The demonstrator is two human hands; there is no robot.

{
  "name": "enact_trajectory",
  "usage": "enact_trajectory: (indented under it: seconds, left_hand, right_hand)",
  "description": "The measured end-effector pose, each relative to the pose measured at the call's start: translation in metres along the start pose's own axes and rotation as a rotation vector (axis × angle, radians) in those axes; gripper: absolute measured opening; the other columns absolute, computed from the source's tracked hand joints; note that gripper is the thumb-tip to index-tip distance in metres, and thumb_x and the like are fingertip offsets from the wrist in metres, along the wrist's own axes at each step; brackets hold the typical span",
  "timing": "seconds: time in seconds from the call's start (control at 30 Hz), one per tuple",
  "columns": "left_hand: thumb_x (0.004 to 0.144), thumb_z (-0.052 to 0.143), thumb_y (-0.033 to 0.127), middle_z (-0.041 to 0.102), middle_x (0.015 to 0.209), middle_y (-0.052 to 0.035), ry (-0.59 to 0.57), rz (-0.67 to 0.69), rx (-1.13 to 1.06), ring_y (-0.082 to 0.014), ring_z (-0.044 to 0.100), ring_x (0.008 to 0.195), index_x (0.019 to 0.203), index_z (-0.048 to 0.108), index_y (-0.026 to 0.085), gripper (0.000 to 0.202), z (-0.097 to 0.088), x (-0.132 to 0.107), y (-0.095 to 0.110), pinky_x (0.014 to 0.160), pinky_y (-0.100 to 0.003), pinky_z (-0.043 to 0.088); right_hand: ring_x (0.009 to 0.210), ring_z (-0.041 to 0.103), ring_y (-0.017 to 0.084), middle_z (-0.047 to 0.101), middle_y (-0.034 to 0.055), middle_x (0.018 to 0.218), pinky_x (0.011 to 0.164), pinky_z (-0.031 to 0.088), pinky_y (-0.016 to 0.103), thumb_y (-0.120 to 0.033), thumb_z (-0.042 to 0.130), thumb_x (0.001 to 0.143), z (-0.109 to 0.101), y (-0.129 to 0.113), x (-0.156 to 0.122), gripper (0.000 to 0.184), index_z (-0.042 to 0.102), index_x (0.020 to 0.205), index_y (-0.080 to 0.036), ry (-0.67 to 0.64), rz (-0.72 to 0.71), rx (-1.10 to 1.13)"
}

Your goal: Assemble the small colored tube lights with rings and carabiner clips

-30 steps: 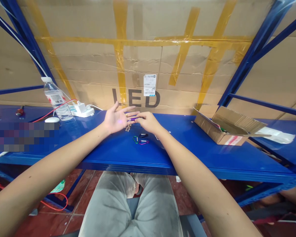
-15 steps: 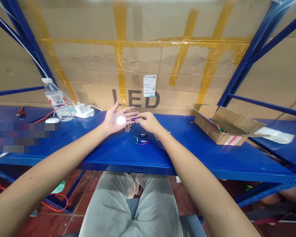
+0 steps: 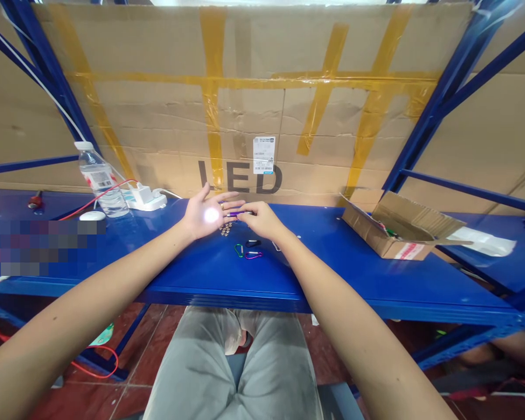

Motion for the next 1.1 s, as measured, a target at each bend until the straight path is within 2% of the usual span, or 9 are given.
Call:
enact_trajectory:
  seconds: [0.13, 0.23, 0.4, 0.57, 0.8, 1.1]
  left_hand:
    - [0.096, 0.035, 0.064, 0.071, 0.123, -0.0221, -0.029, -0.01, -0.008, -0.0344, 0.066, 0.115, 0.152, 0.043, 0.007, 0.08, -0.0029, 0.0025, -0.0017, 0.1, -0.047, 0.05]
    - [0.096, 0.036, 0.063, 0.07, 0.123, -0.0223, -0.042, -0.023, -0.012, -0.034, 0.066, 0.115, 0.151, 0.044, 0.007, 0.079, -0.0027, 0.003, -0.0023, 0.099, -0.046, 0.051]
    - [0.097, 0.033, 0.063, 0.069, 0.123, -0.0244, -0.007, -0.02, -0.018, -0.0333, 0.067, 0.111, 0.148, 0.048, 0.005, 0.078, 0.0023, 0.0007, -0.0011, 0.096, -0.046, 0.051]
    - [0.096, 0.032, 0.069, 0.071, 0.12, -0.0239, 0.006, -0.019, -0.028, -0.033, 0.068, 0.109, 0.147, 0.049, 0.004, 0.084, 0.0041, -0.0004, -0.0008, 0.094, -0.044, 0.052]
    - [0.096, 0.03, 0.07, 0.071, 0.119, -0.0236, -0.039, -0.023, -0.045, -0.0325, 0.069, 0.105, 0.145, 0.052, 0.006, 0.083, 0.0, 0.0018, -0.0013, 0.091, -0.044, 0.053]
    - [0.096, 0.033, 0.065, 0.07, 0.122, -0.0232, -0.064, -0.034, -0.043, -0.0331, 0.067, 0.112, 0.148, 0.047, 0.006, 0.08, -0.0024, 0.0021, -0.0003, 0.095, -0.045, 0.053]
  right_hand:
    - [0.063, 0.048, 0.014, 0.064, 0.001, 0.066, 0.064, 0.039, 0.031, -0.029, 0.06, 0.078, 0.0009, 0.001, 0.0004, 0.022, 0.078, 0.081, -0.015, -0.006, -0.001, 0.026]
    - [0.062, 0.048, 0.014, 0.061, 0.0006, 0.063, 0.063, 0.038, 0.03, -0.029, 0.06, 0.077, 0.0005, 0.0019, 0.0009, 0.021, 0.075, 0.073, -0.015, 0.002, 0.002, 0.02]
    - [0.063, 0.05, 0.015, 0.064, 0.0024, 0.067, 0.063, 0.038, 0.031, -0.03, 0.059, 0.077, -0.0021, -0.0005, 0.0004, 0.022, 0.074, 0.074, -0.015, 0.011, -0.013, 0.028]
    - [0.059, 0.048, 0.015, 0.058, 0.0004, 0.059, 0.06, 0.036, 0.03, -0.031, 0.059, 0.076, -0.0032, -0.0007, 0.0002, 0.021, 0.072, 0.07, -0.015, 0.008, 0.007, 0.052]
    - [0.064, 0.052, 0.015, 0.066, 0.0026, 0.068, 0.062, 0.039, 0.03, -0.03, 0.06, 0.076, -0.0034, -0.0012, 0.0008, 0.02, 0.074, 0.076, -0.015, 0.006, -0.021, 0.044]
    - [0.062, 0.053, 0.016, 0.065, 0.0022, 0.065, 0.062, 0.041, 0.03, -0.029, 0.06, 0.076, -0.0054, 0.0008, 0.0006, 0.019, 0.074, 0.076, -0.015, 0.018, -0.013, 0.006]
Point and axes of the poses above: each hand's wrist, its own x-axis towards the middle knuckle, its own z-axis out of the palm, y = z × x, the point moved 3 cm from there along x, towards the middle knuckle
